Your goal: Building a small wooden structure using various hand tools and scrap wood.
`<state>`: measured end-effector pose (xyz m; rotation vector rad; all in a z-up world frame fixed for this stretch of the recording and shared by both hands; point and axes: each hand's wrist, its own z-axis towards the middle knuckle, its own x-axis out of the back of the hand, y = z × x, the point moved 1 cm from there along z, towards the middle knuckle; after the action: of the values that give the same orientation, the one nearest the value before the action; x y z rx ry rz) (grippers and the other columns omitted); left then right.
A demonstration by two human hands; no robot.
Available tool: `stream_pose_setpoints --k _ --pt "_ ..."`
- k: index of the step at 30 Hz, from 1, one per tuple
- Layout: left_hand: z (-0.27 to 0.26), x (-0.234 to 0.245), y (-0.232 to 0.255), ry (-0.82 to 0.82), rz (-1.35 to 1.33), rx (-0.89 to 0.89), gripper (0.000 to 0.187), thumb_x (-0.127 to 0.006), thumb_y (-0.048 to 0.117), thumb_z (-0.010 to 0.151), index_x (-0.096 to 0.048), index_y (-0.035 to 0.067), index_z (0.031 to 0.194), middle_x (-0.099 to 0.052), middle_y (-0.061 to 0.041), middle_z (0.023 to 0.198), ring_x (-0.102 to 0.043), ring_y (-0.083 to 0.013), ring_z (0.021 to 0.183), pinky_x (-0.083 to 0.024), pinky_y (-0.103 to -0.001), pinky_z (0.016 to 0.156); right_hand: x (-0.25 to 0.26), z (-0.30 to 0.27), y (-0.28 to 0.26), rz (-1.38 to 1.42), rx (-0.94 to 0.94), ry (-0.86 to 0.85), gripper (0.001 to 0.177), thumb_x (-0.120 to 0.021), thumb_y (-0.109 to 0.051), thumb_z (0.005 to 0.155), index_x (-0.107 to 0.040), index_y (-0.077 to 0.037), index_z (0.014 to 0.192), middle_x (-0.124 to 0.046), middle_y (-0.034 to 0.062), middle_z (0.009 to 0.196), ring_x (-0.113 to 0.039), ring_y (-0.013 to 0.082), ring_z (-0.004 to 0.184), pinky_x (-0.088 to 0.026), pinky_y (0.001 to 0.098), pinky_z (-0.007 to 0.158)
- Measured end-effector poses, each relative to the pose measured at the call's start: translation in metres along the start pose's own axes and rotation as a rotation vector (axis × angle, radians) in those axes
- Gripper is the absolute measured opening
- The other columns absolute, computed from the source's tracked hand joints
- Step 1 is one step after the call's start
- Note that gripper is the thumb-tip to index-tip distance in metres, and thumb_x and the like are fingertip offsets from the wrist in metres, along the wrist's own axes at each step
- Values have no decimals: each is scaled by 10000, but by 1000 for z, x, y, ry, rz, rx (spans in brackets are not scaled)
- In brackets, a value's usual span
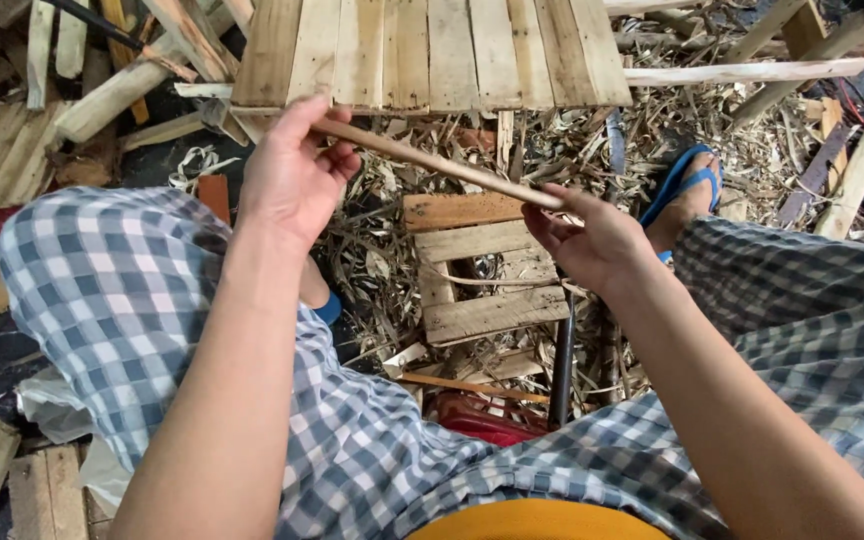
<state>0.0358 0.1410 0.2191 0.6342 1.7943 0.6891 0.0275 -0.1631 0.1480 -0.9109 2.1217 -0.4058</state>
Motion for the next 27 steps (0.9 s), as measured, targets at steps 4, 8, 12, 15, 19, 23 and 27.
stream_pose_setpoints --k 4,8,12,15,19,23,27 --pt "5 0 0 60 -4 -55 422 -609 -10 844 -571 -4 1265 -594 -196 1164 -569 -250 1018 -509 -336 847 20 7 -2 -48 -36 -120 524 -475 40 958 -443 22 1480 -505 248 1368 -640 296 1173 -598 336 1040" --pt "10 -2 -5 134 50 -83 355 -587 17 911 -580 -28 1263 -591 -178 1175 -603 -249 1052 -562 -348 883 22 -12 -7 -213 -54 -189 427 -465 -69 1009 -462 -19 1433 -618 202 1257 -680 296 1131 -594 374 1003" --pt "18 -6 -10 200 18 -81 329 -619 3 898 -642 -21 1226 -646 -158 1160 -640 -253 1046 -569 -369 949 28 -26 -9 -391 -111 -88 448 -516 -192 977 -529 52 1353 -572 156 1206 -600 240 1075 -530 363 971" --pt "11 -21 -11 268 44 -37 291 -645 4 880 -648 -6 1170 -660 -169 1164 -643 -274 1082 -560 -359 964 60 -14 -7 -426 -178 -158 325 -569 -192 1011 -575 64 1213 -594 121 999 -599 186 819 -556 256 713" --pt "5 -46 -28 138 148 108 256 -583 68 927 -583 -12 1170 -630 -167 1102 -630 -246 1003 -574 -333 897 87 -1 -29 -341 -158 -89 373 -598 -203 987 -587 22 1284 -619 87 949 -614 151 758 -570 272 697" --pt "10 -56 -60 104 418 350 472 -586 147 910 -550 -12 1352 -628 -218 1230 -618 -247 980 -576 -320 818 68 12 -80 -130 -116 156 323 -564 -251 1045 -675 -170 1337 -672 -29 831 -592 -7 573 -569 85 562" --pt "41 -28 -125 39 410 403 323 -645 118 916 -584 112 1233 -660 -121 1005 -700 -263 884 -614 -372 799 89 94 -125 -121 -33 -42 209 -586 -207 1056 -574 -151 855 -512 -62 713 -579 69 676 -470 213 679"
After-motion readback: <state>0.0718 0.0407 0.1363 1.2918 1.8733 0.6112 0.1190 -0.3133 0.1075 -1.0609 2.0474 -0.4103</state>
